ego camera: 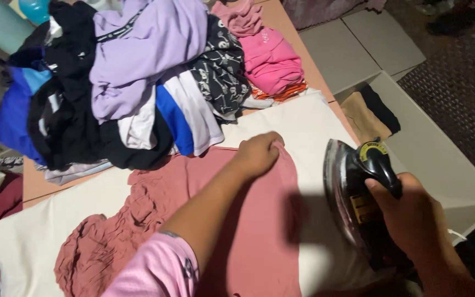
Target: Ironing a pink shirt on a makeshift ironing board (table with a white cloth).
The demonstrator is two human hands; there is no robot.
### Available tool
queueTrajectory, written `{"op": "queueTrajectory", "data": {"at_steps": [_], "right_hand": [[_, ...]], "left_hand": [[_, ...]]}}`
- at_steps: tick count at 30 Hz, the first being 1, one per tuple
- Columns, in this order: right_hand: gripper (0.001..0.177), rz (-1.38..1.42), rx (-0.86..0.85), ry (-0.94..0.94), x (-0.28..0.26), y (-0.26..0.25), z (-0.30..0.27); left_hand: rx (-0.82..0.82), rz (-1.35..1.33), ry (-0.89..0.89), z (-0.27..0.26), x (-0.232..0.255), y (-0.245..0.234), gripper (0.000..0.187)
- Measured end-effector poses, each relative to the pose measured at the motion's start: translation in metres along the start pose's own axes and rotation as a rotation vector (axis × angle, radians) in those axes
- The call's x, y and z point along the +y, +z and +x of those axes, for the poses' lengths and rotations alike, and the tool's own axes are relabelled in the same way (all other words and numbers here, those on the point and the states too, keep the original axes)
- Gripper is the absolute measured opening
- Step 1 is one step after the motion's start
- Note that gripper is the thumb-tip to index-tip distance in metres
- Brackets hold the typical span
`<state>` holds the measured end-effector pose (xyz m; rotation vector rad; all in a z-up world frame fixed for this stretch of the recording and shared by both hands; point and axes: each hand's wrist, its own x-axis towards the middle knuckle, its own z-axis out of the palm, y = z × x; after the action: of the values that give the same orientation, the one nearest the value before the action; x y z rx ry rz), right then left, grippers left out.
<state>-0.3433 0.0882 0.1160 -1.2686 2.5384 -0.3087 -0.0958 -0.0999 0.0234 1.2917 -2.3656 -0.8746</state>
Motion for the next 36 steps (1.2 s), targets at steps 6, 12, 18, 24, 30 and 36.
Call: {"op": "queueTrajectory", "data": {"at_steps": [6, 12, 18, 24, 30, 36], "right_hand": [[0.054, 0.027, -0.17, 0.068, -0.005, -0.006, -0.013], [0.053, 0.023, -0.319, 0.054, -0.01, 0.002, -0.034], [0.055, -0.067, -0.326, -0.078, -0.034, 0.011, -0.051], [0.056, -0.194, -0.366, -0.112, -0.022, 0.034, -0.059], [0.048, -0.201, -0.278, -0.124, -0.041, 0.049, -0.059], [0.038, -0.077, -0.144, -0.225, -0.102, 0.048, -0.023]], "left_hand": [[-0.213, -0.265, -0.05, 0.059, -0.03, 0.01, 0.032], [-0.384, -0.054, -0.187, 0.085, -0.025, 0.007, 0.041], [-0.457, 0.002, -0.224, 0.09, -0.018, -0.001, 0.047], [-0.337, -0.007, -0.089, 0.098, -0.042, 0.026, 0.026], [-0.263, -0.094, -0.084, 0.096, -0.045, 0.022, 0.015], [-0.224, -0.106, -0.064, 0.085, -0.048, -0.009, 0.017]]}}
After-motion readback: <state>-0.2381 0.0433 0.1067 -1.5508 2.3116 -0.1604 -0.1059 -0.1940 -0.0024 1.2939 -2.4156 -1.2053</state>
